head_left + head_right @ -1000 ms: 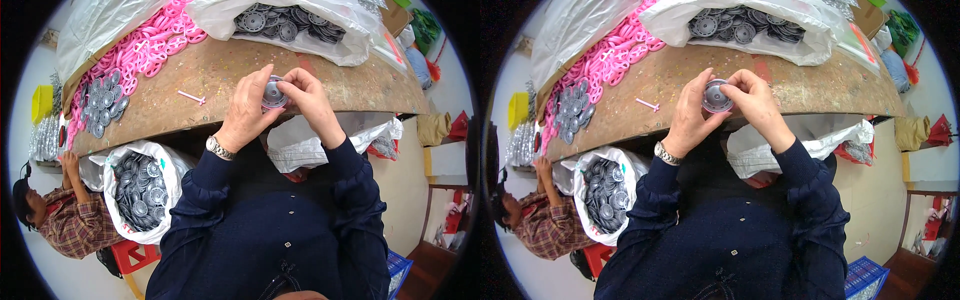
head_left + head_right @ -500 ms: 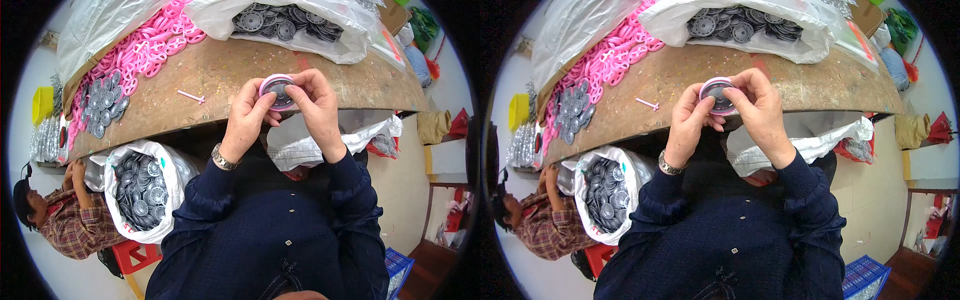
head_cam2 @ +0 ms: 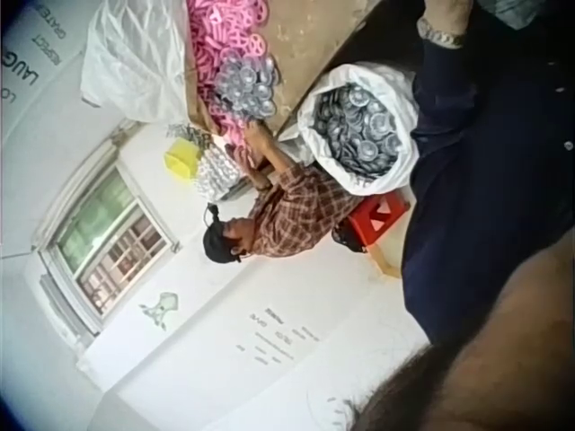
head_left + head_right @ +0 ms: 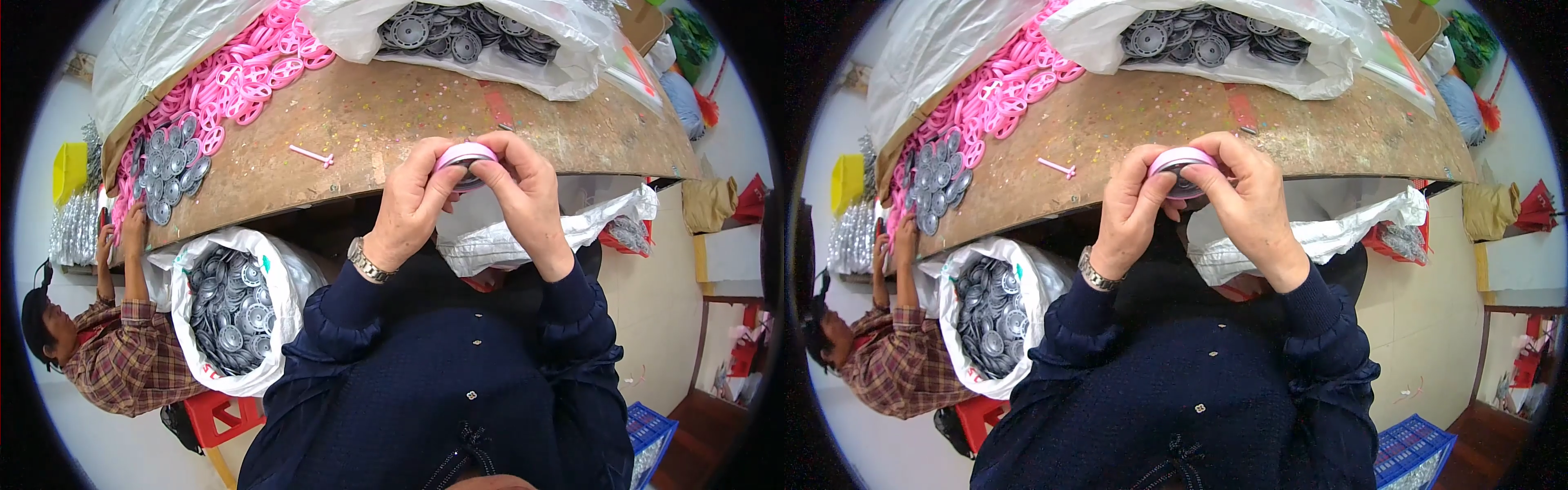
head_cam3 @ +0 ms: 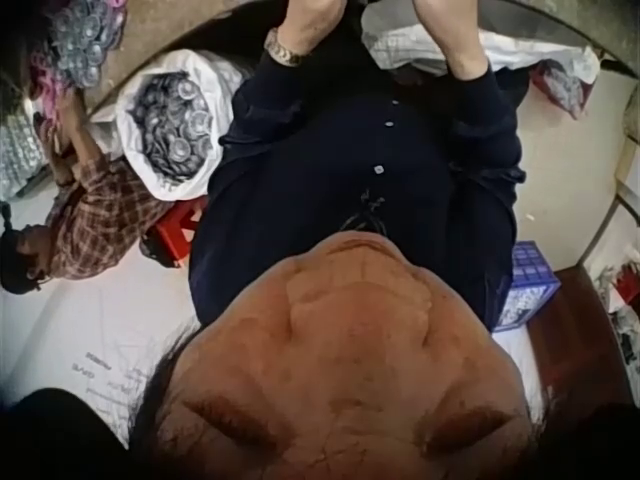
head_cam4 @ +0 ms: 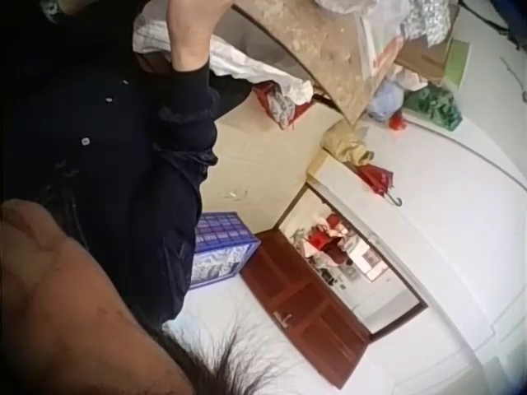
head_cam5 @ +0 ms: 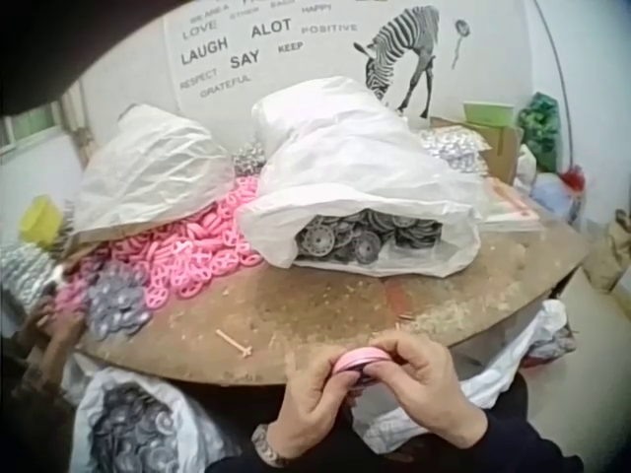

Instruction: Assembling circular plastic toy components by fitting different colored parts together at a workbench.

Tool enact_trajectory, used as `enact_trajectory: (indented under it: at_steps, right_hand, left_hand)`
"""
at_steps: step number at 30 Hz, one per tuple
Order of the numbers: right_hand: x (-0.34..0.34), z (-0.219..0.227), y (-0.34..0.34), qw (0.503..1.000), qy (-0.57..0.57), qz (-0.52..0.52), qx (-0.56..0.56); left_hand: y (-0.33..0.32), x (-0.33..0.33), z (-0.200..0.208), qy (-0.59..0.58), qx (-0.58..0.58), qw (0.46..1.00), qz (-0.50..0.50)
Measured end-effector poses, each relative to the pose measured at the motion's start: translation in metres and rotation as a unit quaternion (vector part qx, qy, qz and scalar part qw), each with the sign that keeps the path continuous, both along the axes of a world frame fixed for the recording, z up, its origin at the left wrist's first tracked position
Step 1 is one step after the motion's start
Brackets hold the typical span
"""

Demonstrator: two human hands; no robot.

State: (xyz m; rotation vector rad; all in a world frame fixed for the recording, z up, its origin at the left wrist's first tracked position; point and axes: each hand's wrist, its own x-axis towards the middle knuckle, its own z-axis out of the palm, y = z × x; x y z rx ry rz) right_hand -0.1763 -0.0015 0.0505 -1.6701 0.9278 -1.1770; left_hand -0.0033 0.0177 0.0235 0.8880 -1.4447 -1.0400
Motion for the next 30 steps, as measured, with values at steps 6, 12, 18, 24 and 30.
enact_trajectory:
  at_steps: [6, 12, 18, 24, 30]
  right_hand:
    - [0.005, -0.014, 0.001, 0.999, 0.005, -0.035, -0.034]
    - [-0.001, -0.027, -0.011, 0.997, -0.057, -0.03, 0.047]
    - [-0.005, -0.014, -0.007, 0.995, -0.049, 0.049, 0.077]
    - [-0.008, -0.021, 0.0, 0.999, -0.014, 0.009, 0.028]
    - [-0.015, -0.022, -0.001, 0.999, -0.035, -0.003, 0.031]
  left_hand:
    - [0.002, -0.012, -0.005, -0.042, -0.05, 0.995, 0.082]
    - [0.001, -0.01, 0.003, -0.045, 0.065, 0.997, 0.001]
    - [-0.001, -0.004, 0.0, 0.001, 0.102, 0.995, -0.016]
    - [0.001, -0.008, 0.001, -0.032, 0.071, 0.997, -0.019]
    - [-0.002, -0.017, -0.003, -0.007, 0.079, 0.997, -0.023]
